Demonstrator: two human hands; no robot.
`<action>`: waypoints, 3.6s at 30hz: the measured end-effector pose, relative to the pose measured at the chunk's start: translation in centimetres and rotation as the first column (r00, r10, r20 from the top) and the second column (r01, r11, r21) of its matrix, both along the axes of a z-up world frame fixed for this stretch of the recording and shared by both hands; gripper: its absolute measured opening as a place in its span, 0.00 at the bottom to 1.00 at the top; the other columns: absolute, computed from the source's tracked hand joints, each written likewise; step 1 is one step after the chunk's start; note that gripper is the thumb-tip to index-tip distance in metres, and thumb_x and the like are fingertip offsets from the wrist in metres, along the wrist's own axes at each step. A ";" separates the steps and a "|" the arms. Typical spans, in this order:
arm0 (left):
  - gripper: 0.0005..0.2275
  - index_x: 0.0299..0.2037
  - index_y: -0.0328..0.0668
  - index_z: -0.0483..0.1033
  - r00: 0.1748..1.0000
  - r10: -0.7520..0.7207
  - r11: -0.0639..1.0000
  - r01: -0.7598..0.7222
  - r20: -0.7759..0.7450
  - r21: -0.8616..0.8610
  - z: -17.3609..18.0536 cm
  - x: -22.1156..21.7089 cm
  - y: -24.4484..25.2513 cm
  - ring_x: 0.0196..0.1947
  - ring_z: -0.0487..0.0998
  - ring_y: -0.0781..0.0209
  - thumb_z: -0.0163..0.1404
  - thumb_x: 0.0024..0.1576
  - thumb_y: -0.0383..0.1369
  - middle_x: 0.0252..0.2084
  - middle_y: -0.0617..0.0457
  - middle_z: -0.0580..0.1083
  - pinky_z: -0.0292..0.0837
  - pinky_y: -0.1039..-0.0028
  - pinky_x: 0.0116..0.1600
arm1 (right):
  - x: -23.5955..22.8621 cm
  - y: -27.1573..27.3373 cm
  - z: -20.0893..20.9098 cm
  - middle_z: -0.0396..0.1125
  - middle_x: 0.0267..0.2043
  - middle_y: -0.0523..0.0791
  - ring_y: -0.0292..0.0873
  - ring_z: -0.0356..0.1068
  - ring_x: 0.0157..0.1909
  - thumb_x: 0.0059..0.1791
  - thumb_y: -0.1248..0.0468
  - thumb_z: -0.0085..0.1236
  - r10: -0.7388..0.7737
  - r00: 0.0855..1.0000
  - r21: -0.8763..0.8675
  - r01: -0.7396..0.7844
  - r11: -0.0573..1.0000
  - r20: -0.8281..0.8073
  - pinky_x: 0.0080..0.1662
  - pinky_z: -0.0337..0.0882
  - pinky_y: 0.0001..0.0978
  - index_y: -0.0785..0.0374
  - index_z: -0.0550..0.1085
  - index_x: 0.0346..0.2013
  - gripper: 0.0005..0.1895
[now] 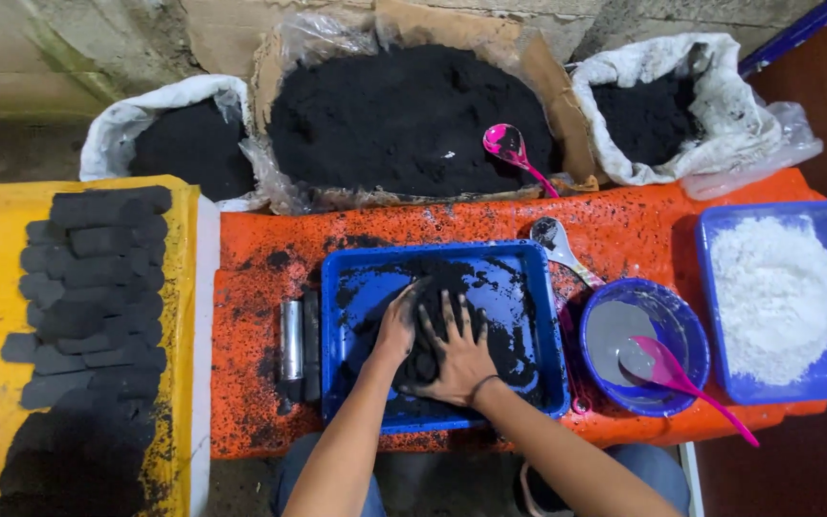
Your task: Kneading a black mixture, likely charcoal paste, in a blue tray using both hands to ensure a consistent texture.
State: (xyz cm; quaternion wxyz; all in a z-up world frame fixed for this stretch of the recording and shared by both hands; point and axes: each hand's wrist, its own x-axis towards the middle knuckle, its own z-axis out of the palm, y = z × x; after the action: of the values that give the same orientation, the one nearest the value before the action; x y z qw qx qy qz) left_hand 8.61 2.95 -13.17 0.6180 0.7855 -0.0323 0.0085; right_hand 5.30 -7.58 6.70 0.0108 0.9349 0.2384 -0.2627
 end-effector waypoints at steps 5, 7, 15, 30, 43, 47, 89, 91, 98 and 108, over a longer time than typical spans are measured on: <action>0.15 0.50 0.26 0.65 0.871 -0.029 0.874 -0.216 0.490 0.436 -5.5 -0.9 0.1 0.52 0.65 0.42 0.42 0.51 0.22 0.53 0.33 0.62 0.64 0.64 0.55 | 1.1 2.1 2.1 0.30 0.66 0.52 0.58 0.28 0.67 0.43 0.46 0.42 -0.113 0.990 -0.024 0.111 0.994 -0.080 0.59 0.43 0.58 0.53 0.43 0.64 0.39; 0.16 0.52 0.28 0.62 0.977 -0.008 0.908 -0.083 0.215 0.411 7.5 -0.6 0.3 0.56 0.60 0.46 0.34 0.55 0.29 0.55 0.36 0.61 0.58 0.65 0.58 | 1.4 0.9 -3.4 0.34 0.64 0.53 0.60 0.32 0.65 0.43 0.50 0.42 -0.075 0.996 0.025 0.074 0.997 0.040 0.59 0.45 0.56 0.56 0.48 0.61 0.35; 0.19 0.51 0.43 0.63 0.994 0.101 0.788 -0.055 -0.040 0.613 12.5 -1.7 0.7 0.56 0.62 0.57 0.25 0.59 0.43 0.52 0.49 0.64 0.59 0.69 0.57 | 5.1 -0.5 -15.3 0.57 0.42 0.48 0.53 0.61 0.42 0.41 0.56 0.43 0.105 0.880 0.151 -0.195 0.969 0.463 0.38 0.69 0.44 0.59 0.68 0.39 0.16; 0.21 0.58 0.28 0.49 0.971 -0.082 0.989 0.108 -0.224 0.102 13.7 -2.6 -1.8 0.62 0.46 0.38 0.32 0.58 0.35 0.60 0.29 0.49 0.42 0.54 0.64 | 0.7 -4.6 -1.2 0.32 0.65 0.55 0.62 0.25 0.66 0.35 0.41 0.51 -0.261 0.963 0.215 0.242 0.946 0.065 0.60 0.32 0.59 0.50 0.34 0.65 0.54; 0.19 0.55 0.34 0.54 0.905 0.261 0.956 -0.193 -0.336 0.222 15.9 -2.7 0.0 0.56 0.60 0.46 0.36 0.56 0.36 0.52 0.40 0.60 0.58 0.64 0.58 | 0.3 -0.8 -6.6 0.41 0.60 0.50 0.59 0.35 0.63 0.37 0.45 0.49 0.105 0.980 0.086 -0.121 0.989 0.167 0.58 0.45 0.52 0.55 0.59 0.53 0.34; 0.18 0.54 0.44 0.58 0.910 0.240 0.895 -0.072 -0.339 0.441 16.3 -2.7 0.3 0.53 0.64 0.53 0.33 0.56 0.42 0.51 0.48 0.63 0.65 0.69 0.53 | 1.1 -1.4 -13.3 0.53 0.50 0.49 0.60 0.53 0.53 0.35 0.49 0.48 0.158 0.871 0.195 -0.275 0.942 0.466 0.47 0.61 0.51 0.59 0.70 0.38 0.24; 0.22 0.63 0.55 0.39 0.922 0.110 0.551 0.254 -0.371 0.795 15.5 -3.8 1.5 0.66 0.30 0.50 0.23 0.59 0.45 0.66 0.45 0.32 0.32 0.59 0.65 | 2.1 -6.6 -14.1 0.54 0.50 0.46 0.56 0.52 0.55 0.39 0.58 0.50 0.099 0.941 0.170 -0.161 0.972 0.322 0.46 0.66 0.45 0.55 0.68 0.46 0.20; 0.19 0.58 0.56 0.50 0.965 0.113 0.545 0.139 -0.236 0.827 13.7 -3.7 1.8 0.66 0.37 0.52 0.28 0.58 0.45 0.65 0.47 0.41 0.37 0.59 0.64 | 1.4 -6.4 -10.9 0.57 0.47 0.46 0.55 0.54 0.53 0.39 0.60 0.52 0.005 0.948 0.232 -0.083 0.969 0.319 0.47 0.66 0.44 0.57 0.70 0.42 0.17; 0.09 0.37 0.60 0.72 0.993 0.038 0.522 -0.116 0.112 0.845 11.1 -2.8 1.8 0.63 0.52 0.62 0.40 0.53 0.44 0.58 0.62 0.61 0.48 0.62 0.62 | 0.2 -7.6 -8.4 0.62 0.37 0.41 0.46 0.56 0.52 0.38 0.58 0.52 -0.379 0.879 0.422 0.238 0.875 0.290 0.49 0.57 0.49 0.54 0.71 0.26 0.06; 0.14 0.45 0.62 0.67 0.980 0.186 0.447 -0.019 -0.073 0.894 9.7 -2.2 2.3 0.58 0.58 0.59 0.40 0.52 0.50 0.50 0.59 0.65 0.55 0.58 0.56 | 2.0 -5.8 -5.6 0.64 0.43 0.43 0.49 0.56 0.53 0.44 0.56 0.49 -0.446 0.887 0.441 0.353 0.825 0.123 0.52 0.55 0.61 0.52 0.73 0.34 0.08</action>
State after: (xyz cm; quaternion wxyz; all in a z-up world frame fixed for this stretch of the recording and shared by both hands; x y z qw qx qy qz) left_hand 6.39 5.26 -3.43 0.1154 0.9906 0.0653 -0.0352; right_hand 7.27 -13.37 1.07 -0.2129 0.9686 0.0827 -0.0979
